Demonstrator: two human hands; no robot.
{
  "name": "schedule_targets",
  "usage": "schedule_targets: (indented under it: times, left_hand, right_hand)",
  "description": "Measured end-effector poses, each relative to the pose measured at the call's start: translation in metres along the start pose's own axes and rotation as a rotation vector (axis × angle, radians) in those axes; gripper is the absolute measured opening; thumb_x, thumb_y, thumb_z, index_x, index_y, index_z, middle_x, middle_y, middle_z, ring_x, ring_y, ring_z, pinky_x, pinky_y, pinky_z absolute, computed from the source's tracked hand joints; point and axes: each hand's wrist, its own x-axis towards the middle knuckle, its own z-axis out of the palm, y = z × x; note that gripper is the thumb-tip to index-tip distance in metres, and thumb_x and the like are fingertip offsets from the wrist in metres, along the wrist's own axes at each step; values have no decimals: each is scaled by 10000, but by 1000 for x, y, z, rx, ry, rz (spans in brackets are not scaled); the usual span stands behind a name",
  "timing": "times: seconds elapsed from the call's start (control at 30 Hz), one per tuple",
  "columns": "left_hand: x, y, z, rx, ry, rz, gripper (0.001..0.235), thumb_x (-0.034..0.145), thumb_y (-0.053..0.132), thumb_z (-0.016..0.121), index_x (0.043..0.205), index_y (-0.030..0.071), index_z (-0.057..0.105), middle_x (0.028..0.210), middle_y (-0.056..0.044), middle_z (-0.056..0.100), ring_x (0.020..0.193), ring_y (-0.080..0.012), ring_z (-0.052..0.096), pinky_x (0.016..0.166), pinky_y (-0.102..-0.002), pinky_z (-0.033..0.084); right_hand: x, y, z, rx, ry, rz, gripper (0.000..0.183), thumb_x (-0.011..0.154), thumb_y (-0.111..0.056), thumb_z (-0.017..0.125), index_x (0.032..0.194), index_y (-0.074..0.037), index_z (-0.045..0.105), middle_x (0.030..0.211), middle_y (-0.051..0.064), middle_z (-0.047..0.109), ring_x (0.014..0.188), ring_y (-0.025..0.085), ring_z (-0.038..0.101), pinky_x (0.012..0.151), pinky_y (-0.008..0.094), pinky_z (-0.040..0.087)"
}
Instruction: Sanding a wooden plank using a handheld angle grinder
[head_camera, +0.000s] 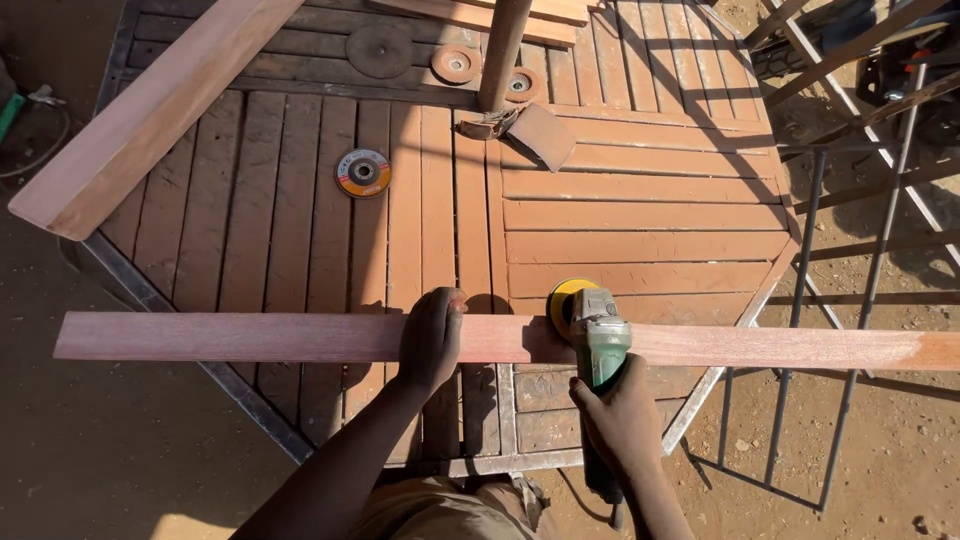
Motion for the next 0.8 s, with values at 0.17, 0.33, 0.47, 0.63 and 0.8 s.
schedule_targets:
  times: [0.17,0.33,0.47,0.63,0.8]
  left_hand:
    - [7,-9,-29,-28,-15,-1,278,1053,234,398,1106,73,618,994,-85,705,937,-265,660,980,-417,443]
    - [-4,-40,-51,510,78,142,163,1002,182,503,865,132,576,792,-59,602,766,-306,552,934,-469,423]
    - [-7,-45,-51,494,9,54,165,1001,191,498,854,154,564,778,-36,608,743,-304,542,785,-474,396]
    - [-8,-67,-57,583,-39,23,177,1010,249,514,872,154,571,781,-77,634,781,-348,594,718,-505,410]
    - [-6,-75,-67,688,-28,-10,281,1043,303,476,854,147,613,853,-48,665,834,-341,610,721,-510,415]
  right_hand:
    - [-40,-32,4,-49,-14,19,609,741,-464,745,1197,-176,462,1129,142,725,1014,439,677,782,539,513]
    - [-45,-34,21,1,56,126,617,785,-445,749,1206,-145,412,1112,181,718,981,469,687,815,582,519]
    - [-61,-46,38,-118,-5,-49,631,820,-487,777,1181,-123,409,1114,178,677,922,456,692,719,579,539]
    - [-73,-61,27,-245,-51,-194,608,794,-455,753,1231,-180,432,1173,104,648,869,444,704,653,584,538]
    - [-67,-44,28,-85,69,12,613,820,-489,706,1216,-127,410,1137,151,677,954,459,683,748,580,516]
